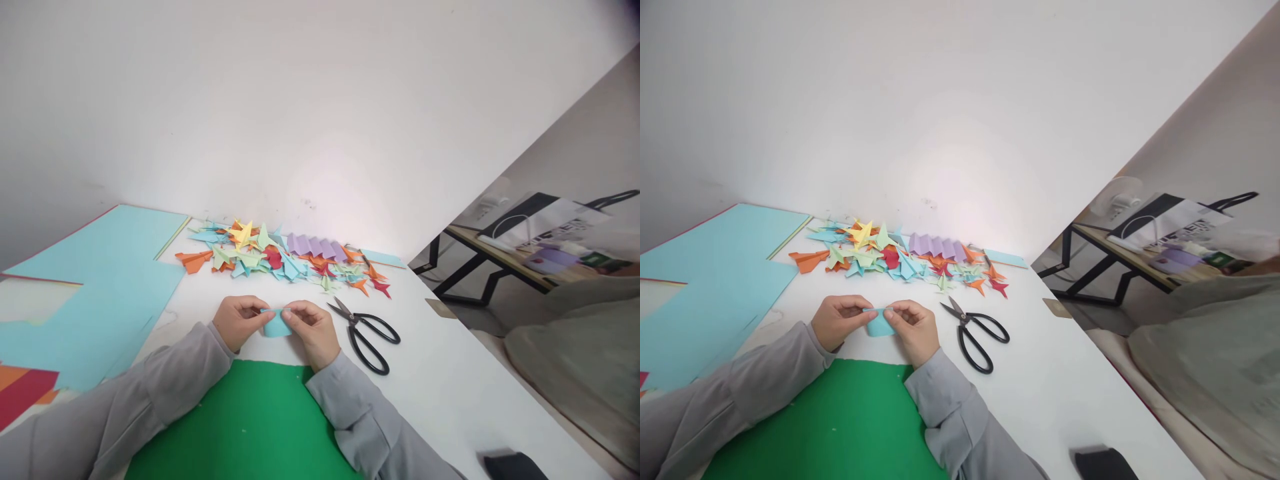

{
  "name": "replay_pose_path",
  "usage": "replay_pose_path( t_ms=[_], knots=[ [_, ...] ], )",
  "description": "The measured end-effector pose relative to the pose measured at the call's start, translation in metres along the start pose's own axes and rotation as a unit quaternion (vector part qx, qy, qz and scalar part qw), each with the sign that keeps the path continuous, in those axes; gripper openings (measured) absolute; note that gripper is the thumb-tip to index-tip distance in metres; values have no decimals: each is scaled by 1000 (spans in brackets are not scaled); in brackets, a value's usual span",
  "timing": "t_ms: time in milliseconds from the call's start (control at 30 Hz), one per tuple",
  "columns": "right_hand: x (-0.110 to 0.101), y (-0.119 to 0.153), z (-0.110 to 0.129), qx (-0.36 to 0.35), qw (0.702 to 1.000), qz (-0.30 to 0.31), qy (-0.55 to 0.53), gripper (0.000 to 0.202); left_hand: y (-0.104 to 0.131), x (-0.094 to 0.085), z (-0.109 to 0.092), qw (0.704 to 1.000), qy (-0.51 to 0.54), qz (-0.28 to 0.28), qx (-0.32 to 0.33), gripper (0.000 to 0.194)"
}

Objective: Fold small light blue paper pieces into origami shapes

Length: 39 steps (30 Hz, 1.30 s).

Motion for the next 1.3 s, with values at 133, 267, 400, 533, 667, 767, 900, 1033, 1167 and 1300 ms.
replay_pose_path(
  t_ms=[133,267,400,533,667,767,900,1033,1167,1300],
  knots=[
    [0,0,0,-2,1000,-2,2,15,2,-1,1,999,-29,-1,34,14],
    [-1,0,0,1,1000,-2,-1,13,2,-1,0,998,-42,-2,45,12],
    [-1,0,0,9,1000,-2,-2,13,2,-1,0,998,-49,-5,45,13],
    [-1,-1,0,6,1000,-3,0,15,1,0,0,998,-43,-6,42,14],
    [-1,-1,0,8,1000,-2,-5,14,1,-1,-1,998,-40,-9,39,13],
    [0,-1,0,7,1000,-3,-9,12,2,-1,-2,998,-42,-6,41,12],
    [0,-1,1,7,1000,-6,-15,10,2,-1,-3,998,-47,0,42,11],
    [0,-1,1,6,1000,-1,-19,9,2,-1,-2,998,-52,2,41,11],
    [-1,-1,0,8,1000,1,-27,9,2,-1,-2,998,-53,2,42,12],
    [-1,-1,-2,11,999,6,-35,11,2,-2,2,998,-49,-2,33,13]
  ],
)
Point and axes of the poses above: each hand's wrist, its own y-axis away from the middle knuckle, its own x-axis out of the palm, z = x × y, the point moved 2 cm from there along -y, towards the middle knuckle, and after that the axes turned 2 degrees about z, right-handed, at the moved point
